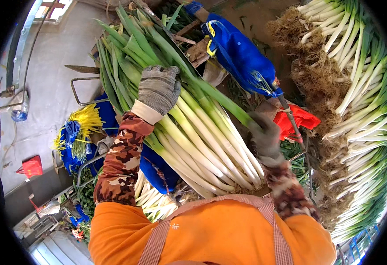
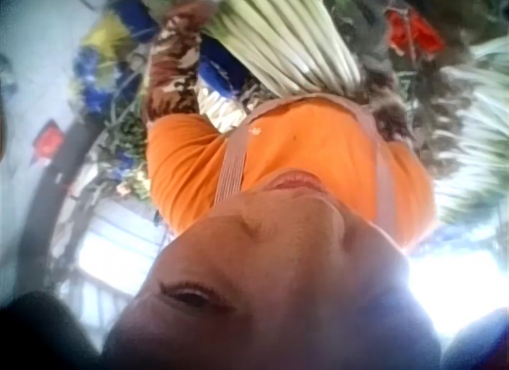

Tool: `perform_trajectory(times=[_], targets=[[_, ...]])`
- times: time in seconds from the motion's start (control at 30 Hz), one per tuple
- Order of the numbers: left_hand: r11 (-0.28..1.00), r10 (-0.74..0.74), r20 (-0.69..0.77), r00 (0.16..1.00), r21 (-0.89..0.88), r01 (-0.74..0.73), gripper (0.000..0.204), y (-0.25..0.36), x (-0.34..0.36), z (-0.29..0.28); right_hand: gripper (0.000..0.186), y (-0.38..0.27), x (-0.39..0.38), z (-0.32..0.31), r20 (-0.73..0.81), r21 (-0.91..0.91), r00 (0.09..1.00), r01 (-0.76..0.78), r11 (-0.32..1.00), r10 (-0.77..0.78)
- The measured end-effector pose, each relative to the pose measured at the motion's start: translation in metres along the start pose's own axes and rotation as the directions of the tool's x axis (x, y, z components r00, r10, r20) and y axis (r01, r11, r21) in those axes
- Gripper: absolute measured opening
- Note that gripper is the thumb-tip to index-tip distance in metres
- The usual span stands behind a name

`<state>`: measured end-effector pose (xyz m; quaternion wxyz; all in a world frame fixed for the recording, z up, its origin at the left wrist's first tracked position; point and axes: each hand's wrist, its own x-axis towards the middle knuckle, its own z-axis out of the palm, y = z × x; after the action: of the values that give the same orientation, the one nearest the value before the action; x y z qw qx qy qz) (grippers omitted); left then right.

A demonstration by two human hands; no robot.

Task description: The person sorts leeks by hand, picking them up from a large pile and placing them into bundles or separate containers on a workspace.

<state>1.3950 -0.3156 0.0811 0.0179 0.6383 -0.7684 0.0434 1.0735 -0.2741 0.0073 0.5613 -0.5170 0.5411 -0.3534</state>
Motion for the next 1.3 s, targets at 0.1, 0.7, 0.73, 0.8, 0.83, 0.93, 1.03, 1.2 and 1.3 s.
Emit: perform_trajectory(times=[0.1,0.7,0.73,0.8,0.83,0.93,1.03,1.2,1.3], targets=[[1.0,-0.025,0.032,0.999,-0.015,0.025,0.026,0.0,-0.001,-0.003,0.018,0.059,-0.066,-0.133,0.099,-0.394,0.969,-0.169,0.903,0.225],[0.982,-0.139,0.212,0.967,0.157,0.107,0.031,0.004,0.014,-0.009,0.038,-0.047,0.147,0.169,0.422,-0.732,0.803,0.575,0.365,-0.42],[0.985,-0.121,0.21,0.97,0.148,0.091,0.032,0.001,0.012,-0.006,0.036,-0.038,0.138,0.163,0.406,-0.711,0.771,0.604,0.36,-0.491],[0.984,-0.066,0.164,0.984,0.174,0.037,0.031,0.002,0.009,-0.005,0.034,-0.036,0.123,0.145,0.375,-0.685,0.699,0.651,0.327,-0.609],[0.984,-0.053,0.177,0.983,0.179,0.021,0.03,0.002,0.01,-0.002,0.034,-0.031,0.117,0.139,0.333,-0.594,0.685,0.686,0.42,-0.648],[0.979,0.004,0.197,0.98,0.199,-0.044,0.029,0.001,0.013,0.001,0.038,-0.012,0.088,0.107,0.253,-0.313,0.645,0.76,0.57,-0.721],[0.983,0.042,0.151,0.988,0.173,-0.068,0.03,0.002,0.013,0.002,0.042,0.03,0.025,0.038,0.402,-0.163,0.661,0.733,0.661,-0.634],[0.952,0.083,0.314,0.946,0.256,-0.168,0.03,0.006,0.032,0.0,0.03,0.054,-0.115,-0.143,0.15,-0.405,0.976,0.206,0.891,-0.158],[0.863,0.117,0.34,0.933,0.431,-0.265,0.034,-0.008,0.05,0.009,0.038,0.068,-0.209,-0.255,0.215,-0.874,0.974,0.163,0.458,0.064]])
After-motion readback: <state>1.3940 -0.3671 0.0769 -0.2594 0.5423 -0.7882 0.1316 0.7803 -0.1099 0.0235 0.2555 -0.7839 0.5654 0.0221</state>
